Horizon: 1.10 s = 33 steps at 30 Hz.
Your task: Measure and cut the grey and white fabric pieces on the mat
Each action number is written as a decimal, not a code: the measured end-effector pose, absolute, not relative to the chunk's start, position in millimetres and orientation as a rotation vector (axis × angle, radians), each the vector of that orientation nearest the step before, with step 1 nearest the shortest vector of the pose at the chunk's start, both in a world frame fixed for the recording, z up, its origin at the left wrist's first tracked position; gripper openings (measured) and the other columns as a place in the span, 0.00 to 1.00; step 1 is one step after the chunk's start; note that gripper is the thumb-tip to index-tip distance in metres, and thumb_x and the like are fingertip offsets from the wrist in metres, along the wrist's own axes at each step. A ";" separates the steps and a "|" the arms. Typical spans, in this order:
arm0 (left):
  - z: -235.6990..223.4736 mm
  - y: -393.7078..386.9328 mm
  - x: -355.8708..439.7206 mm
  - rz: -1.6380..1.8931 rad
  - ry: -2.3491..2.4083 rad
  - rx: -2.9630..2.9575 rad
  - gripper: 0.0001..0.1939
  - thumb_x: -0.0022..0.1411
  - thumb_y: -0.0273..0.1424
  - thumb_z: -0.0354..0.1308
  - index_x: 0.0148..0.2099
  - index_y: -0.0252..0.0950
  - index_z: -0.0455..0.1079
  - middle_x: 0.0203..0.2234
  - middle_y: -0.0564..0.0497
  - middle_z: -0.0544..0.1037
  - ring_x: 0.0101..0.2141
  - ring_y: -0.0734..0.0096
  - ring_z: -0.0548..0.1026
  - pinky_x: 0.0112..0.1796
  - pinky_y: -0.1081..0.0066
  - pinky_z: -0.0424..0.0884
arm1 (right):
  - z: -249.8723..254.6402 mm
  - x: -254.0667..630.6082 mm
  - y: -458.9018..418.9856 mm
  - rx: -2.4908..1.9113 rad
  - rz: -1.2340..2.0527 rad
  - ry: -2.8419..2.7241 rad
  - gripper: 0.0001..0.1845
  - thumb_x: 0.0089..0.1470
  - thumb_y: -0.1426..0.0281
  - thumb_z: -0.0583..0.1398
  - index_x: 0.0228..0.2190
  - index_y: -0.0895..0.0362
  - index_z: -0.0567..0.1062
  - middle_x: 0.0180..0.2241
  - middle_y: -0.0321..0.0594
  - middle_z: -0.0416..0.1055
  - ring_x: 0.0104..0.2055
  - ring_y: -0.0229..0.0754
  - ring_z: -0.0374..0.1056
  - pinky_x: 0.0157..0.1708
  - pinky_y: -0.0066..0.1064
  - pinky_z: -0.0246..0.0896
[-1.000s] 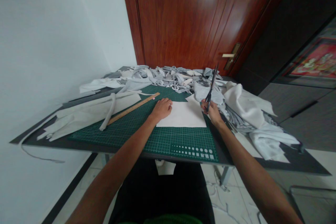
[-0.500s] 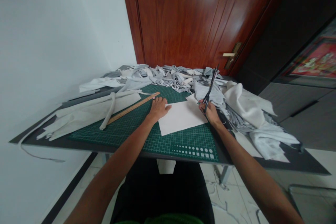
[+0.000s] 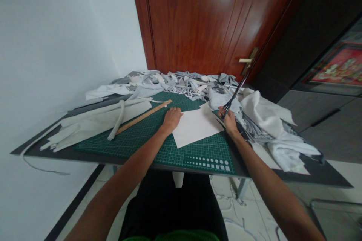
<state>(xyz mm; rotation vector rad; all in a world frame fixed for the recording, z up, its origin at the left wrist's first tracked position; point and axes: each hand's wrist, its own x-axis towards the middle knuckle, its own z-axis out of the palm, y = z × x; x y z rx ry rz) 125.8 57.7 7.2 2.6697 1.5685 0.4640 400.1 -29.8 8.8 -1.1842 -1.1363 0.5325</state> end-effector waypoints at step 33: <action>-12.8 121.4 79.3 1.151 1.378 2.142 0.18 0.63 0.17 0.51 0.53 0.35 0.69 0.35 0.48 0.82 0.42 0.62 0.81 0.54 0.60 0.72 | 14.7 382.2 -43.0 -1.638 -0.274 -2.190 0.17 0.65 0.58 0.57 0.37 0.58 0.78 0.36 0.47 0.81 0.40 0.51 0.73 0.48 0.42 0.55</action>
